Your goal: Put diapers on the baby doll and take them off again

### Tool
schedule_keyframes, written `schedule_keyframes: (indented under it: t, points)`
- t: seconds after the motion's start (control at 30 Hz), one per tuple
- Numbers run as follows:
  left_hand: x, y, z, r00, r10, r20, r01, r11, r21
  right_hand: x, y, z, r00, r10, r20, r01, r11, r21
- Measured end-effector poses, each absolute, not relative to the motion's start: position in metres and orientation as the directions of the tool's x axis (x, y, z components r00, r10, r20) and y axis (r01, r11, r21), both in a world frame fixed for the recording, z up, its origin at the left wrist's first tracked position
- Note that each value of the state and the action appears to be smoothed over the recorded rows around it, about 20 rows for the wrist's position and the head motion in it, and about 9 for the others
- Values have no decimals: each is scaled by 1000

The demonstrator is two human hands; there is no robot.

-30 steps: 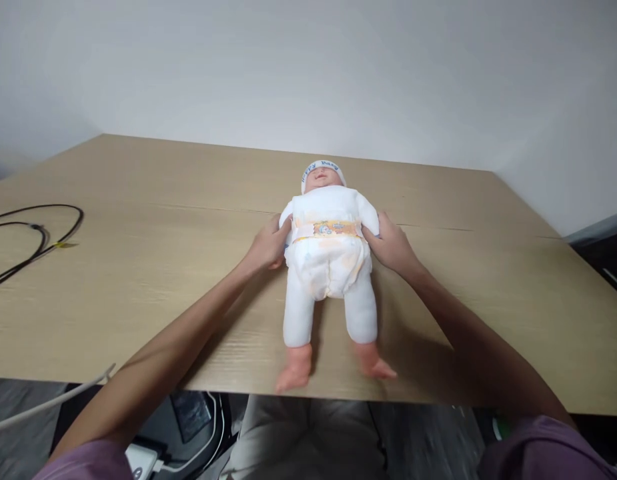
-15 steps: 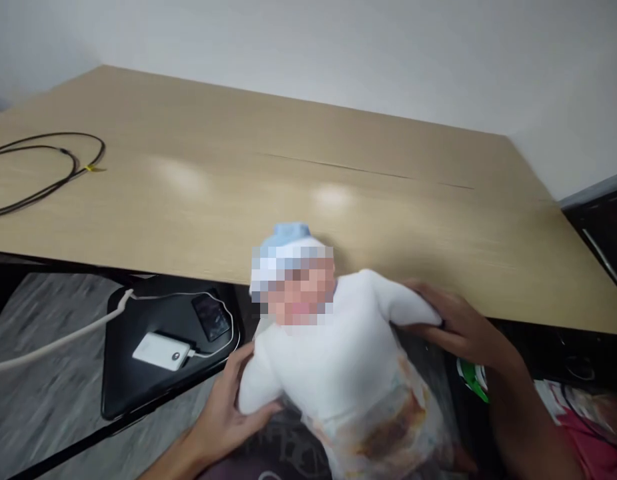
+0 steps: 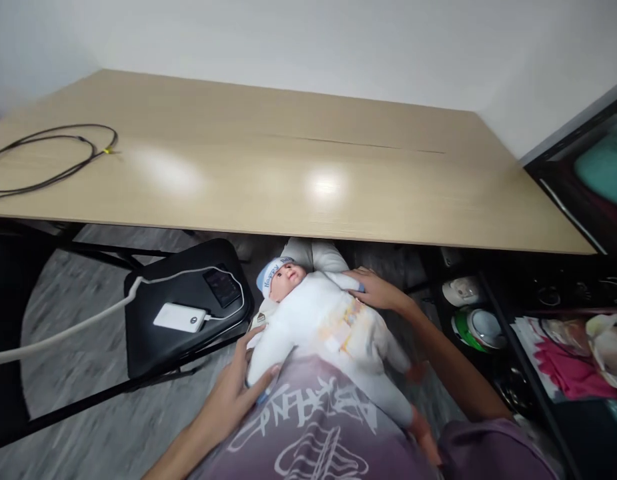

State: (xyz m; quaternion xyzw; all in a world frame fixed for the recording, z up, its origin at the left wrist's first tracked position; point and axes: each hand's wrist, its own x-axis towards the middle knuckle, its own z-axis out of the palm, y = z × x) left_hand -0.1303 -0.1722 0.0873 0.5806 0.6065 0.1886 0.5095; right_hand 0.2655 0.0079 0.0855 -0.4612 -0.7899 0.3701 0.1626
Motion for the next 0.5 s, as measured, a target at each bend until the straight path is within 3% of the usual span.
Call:
schedule_keyframes:
  t: [0.1, 0.27, 0.4, 0.5]
  points:
    - [-132, -163, 98, 170, 882, -440, 621, 251, 742, 268, -2, 75, -488, 872, -50, 584, 283, -761]
    - [-131, -143, 114, 216, 975, -47, 760, -137, 635, 268, -22, 89, -467, 869, -163, 463, 83, -883]
    - [-97, -98, 141, 478, 879, 6, 614, -339, 713, 262, -24, 97, -428, 881, -200, 501, 47, -864]
    - [-58, -54, 149, 714, 699, 28, 410, -450, 793, 259, -21, 98, -419, 884, -207, 515, 44, -856]
